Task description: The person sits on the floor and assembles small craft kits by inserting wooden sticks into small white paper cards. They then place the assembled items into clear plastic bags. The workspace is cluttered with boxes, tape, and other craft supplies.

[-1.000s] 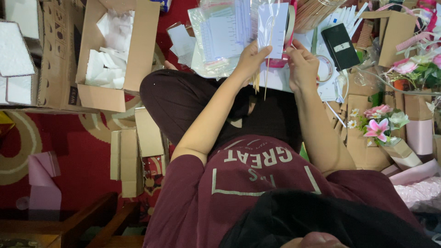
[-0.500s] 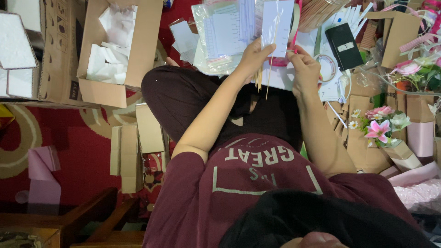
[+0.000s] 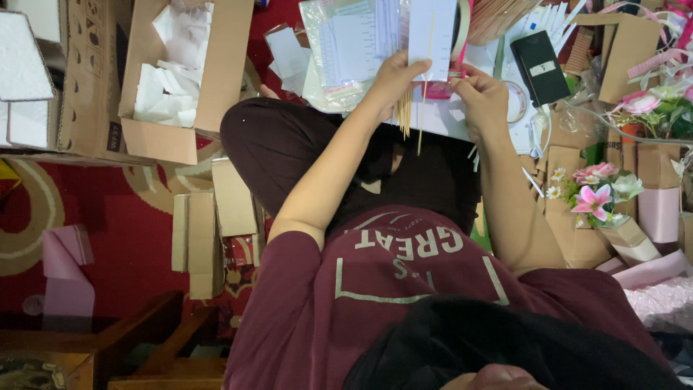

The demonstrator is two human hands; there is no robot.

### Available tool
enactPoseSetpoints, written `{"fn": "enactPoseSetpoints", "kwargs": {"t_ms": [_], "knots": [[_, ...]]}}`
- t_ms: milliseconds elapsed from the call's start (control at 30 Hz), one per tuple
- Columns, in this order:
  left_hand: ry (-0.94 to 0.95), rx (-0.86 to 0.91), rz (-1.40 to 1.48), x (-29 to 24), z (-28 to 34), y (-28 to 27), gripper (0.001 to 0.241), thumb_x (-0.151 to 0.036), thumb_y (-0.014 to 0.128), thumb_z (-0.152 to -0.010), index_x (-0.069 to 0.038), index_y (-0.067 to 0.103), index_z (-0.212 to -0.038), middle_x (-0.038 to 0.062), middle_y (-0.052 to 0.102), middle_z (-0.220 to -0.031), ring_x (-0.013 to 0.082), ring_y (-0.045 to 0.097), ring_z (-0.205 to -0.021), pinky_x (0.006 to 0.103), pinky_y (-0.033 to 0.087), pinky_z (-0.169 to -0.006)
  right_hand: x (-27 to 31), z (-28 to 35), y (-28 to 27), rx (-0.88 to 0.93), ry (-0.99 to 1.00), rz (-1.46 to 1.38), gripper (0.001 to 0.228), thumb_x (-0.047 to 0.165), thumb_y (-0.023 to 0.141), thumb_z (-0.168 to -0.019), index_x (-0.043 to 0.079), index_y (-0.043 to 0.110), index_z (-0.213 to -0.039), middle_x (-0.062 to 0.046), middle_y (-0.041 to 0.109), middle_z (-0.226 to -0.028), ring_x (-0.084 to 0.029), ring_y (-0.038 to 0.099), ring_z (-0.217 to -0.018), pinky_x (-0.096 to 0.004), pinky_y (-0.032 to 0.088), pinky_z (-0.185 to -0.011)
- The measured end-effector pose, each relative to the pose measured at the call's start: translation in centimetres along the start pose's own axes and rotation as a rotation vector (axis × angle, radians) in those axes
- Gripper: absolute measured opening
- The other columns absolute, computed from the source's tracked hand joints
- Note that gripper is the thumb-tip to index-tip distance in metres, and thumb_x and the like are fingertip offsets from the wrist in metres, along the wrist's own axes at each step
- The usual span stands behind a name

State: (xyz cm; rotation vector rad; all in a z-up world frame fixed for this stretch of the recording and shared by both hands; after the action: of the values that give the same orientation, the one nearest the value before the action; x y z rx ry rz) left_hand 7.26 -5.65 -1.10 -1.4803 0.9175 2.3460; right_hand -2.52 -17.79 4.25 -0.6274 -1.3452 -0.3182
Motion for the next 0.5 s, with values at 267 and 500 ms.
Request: {"fn": "enactPoseSetpoints", "kwargs": {"t_ms": [267,500], "knots": [[0.13,-0.139,0.0,-3.5,2.9,-0.4,0.021,-0.021,0.067,-0.077,-0.01,0.069,-0.095,0.005,0.072,-0.096,0.0173,0.068,-0.091,0.033,0.057,-0.083,1.3,-0.3,-0.1,0.102,-0.036,0.065,0.018,0.005,0.061,-0.071,0.012,0.059,-0.054,-0.008,0.07,-0.107,-0.009,0.065,-0.095,-0.022,0.051,-0.073],[0.3,-0.189,0.011,-5.4,5.2,-0.9,0.023,-0.023,0.064,-0.082,-0.009,0.064,-0.101,0.001,0.063,-0.079,0.0095,0.062,-0.069,0.024,0.059,-0.066,1.2,-0.8,-1.5,0.161,-0.28,0.455,0.01,0.015,0.066,-0.076,0.014,0.063,-0.067,-0.006,0.067,-0.113,-0.009,0.062,-0.093,-0.023,0.042,-0.077]]}}
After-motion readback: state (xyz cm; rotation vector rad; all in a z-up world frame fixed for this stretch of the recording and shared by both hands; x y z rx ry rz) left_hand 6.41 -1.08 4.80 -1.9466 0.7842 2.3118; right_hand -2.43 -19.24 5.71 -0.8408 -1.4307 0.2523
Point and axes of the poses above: each hand's wrist, its own z-axis away from the middle knuckle, its own y-axis out of the palm, x = y × z, the point moved 8 cm from there along -z, towards the middle knuckle
